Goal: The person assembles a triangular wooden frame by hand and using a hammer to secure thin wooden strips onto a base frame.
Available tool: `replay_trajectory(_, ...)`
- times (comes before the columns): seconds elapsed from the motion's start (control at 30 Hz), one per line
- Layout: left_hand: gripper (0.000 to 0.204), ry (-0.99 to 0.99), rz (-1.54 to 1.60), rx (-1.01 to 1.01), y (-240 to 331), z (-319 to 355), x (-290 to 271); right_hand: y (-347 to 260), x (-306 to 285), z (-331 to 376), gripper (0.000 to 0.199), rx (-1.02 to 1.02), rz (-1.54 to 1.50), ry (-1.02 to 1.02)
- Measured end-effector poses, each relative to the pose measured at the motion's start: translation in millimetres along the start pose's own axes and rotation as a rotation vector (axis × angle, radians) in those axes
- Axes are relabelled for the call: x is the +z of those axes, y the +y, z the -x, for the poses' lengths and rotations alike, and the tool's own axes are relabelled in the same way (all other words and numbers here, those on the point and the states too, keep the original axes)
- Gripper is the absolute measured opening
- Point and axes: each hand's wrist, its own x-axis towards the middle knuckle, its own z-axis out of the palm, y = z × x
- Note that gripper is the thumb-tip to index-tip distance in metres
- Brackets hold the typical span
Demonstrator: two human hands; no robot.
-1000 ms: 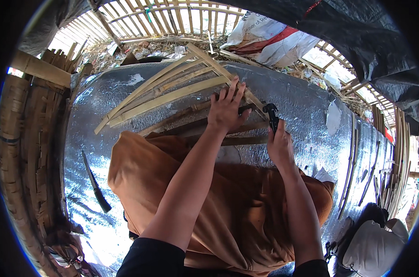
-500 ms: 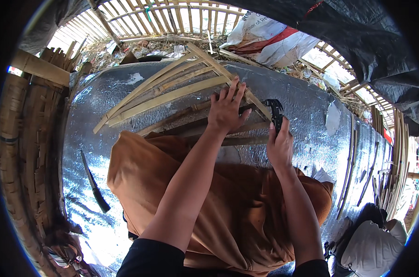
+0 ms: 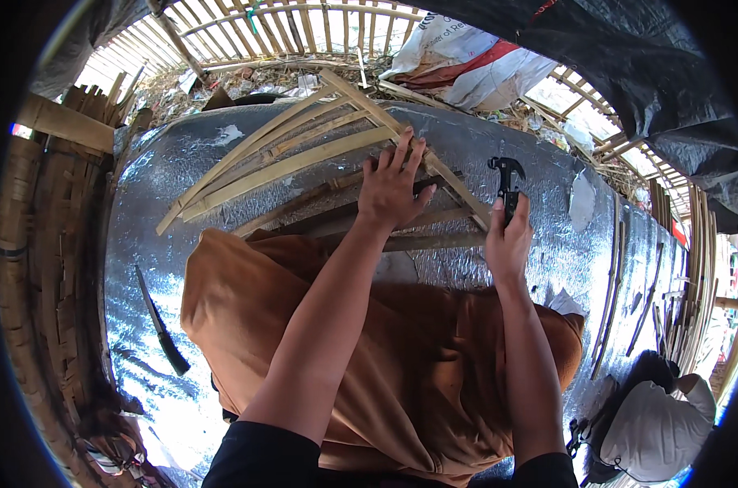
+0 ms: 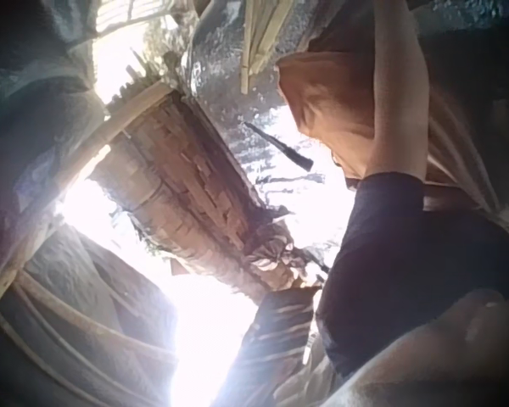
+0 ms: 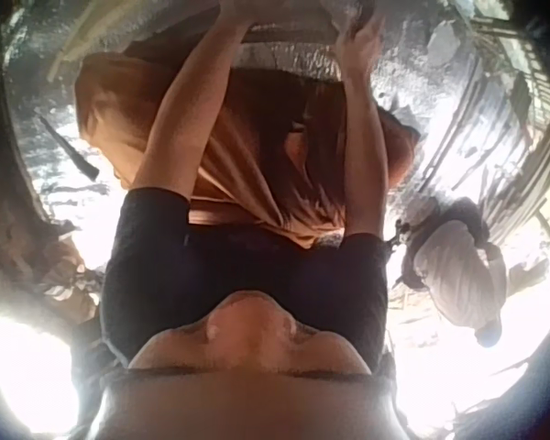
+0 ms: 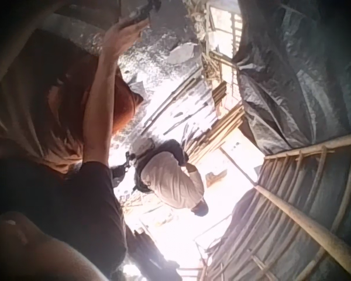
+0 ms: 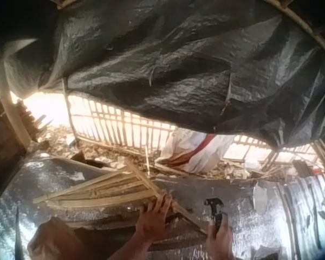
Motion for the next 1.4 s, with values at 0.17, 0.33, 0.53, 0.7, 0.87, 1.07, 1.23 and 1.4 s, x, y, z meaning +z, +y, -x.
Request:
replay_trajectory(0.17,0.084,-0.139,-0.064,-0.045,2,-2,-6,10,-48,-25,0.024,0.355,-0.462,0.094)
replay_trajectory(0.33,0.085,-0.15,-0.076,-0.046,4,-3,-6,10,-114,-38,0.019,0.497,-0.781,0.241)
replay_trajectory(0.53,0.086,-0.15,-0.088,-0.043,4,-4,-7,39,-149,-43,0.033,0.562,-0.901,0.386)
replay_trajectory(0.7,0.086,-0.159,-0.101,-0.043,4,-4,-7,48,-146,-43,0.037,0.604,-0.992,0.398)
replay_trajectory(0.87,0.086,-0.123,-0.125,-0.023,1,-3,-2,41,-139,-43,0.038,0.583,-0.956,0.332)
replay_trajectory(1.07,0.084,-0.155,-0.12,-0.022,2,-3,-3,32,-132,-41,0.023,0.606,-0.874,0.314)
replay_trajectory(1.23,0.084,-0.169,-0.133,-0.025,3,-4,-5,28,-117,-38,0.017,0.57,-0.718,0.197)
replay_trajectory(1.4,0.084,-0.132,-0.123,-0.019,0,-2,-4,17,-77,-22,0.025,0.424,-0.228,-0.123)
